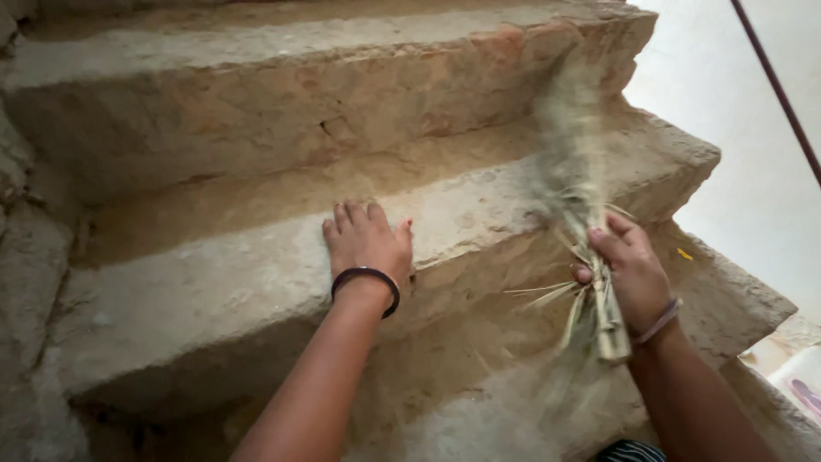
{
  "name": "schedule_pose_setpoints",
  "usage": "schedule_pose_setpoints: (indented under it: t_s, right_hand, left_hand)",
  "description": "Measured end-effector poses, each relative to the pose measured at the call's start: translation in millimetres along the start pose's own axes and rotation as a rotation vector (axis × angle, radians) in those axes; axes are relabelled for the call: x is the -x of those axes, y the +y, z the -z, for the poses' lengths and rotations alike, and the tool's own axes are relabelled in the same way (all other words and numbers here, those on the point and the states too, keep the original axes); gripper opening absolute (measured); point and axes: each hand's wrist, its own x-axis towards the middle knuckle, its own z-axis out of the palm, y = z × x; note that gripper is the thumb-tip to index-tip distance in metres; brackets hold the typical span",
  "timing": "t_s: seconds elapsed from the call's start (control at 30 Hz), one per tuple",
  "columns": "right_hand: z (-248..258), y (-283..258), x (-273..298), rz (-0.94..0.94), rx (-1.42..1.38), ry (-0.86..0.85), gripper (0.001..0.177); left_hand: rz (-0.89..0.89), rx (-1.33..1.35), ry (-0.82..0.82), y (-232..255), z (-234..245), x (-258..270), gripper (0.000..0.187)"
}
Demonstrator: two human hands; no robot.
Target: The person sweeps debris from brick stairs using a small hand broom, moving dirt down from higher steps to lower ones.
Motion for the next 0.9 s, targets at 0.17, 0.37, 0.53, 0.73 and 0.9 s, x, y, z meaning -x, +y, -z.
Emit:
schedule_pose_setpoints:
  t_s: [0.17,0.37,0.53,0.73,0.9]
  right_hand:
    - [38.5,12.0,-55.9,0.029,-0.021,0.101,0.022]
    - [64.5,7.0,-102.8,0.103,-0.033,0.207,0.025]
    - [96.9,11.9,-129.9,-0.102,-0.011,-0.057,0.041]
    - [123.0,13.5,-198.1,0.062,-0.158,-0.127,0.041]
    - [127.2,25.8,-236.6,-0.011,-0.267,0.077,0.038]
  left_hand:
    - [-0.004,-0.011,0.012,0.4,1.0,0.5,0.07]
    - [0.003,0.007,0.021,0.9,1.5,-0.2,0.07]
    - [0.004,0.005,-0.006,2.0,1.8,0.8,0.071]
    - [0.004,0.017,-0.011,2.1,3.5,0.1,0.072]
    - [0.011,0.028,-0.034,1.7,5.9,3.1,0.071]
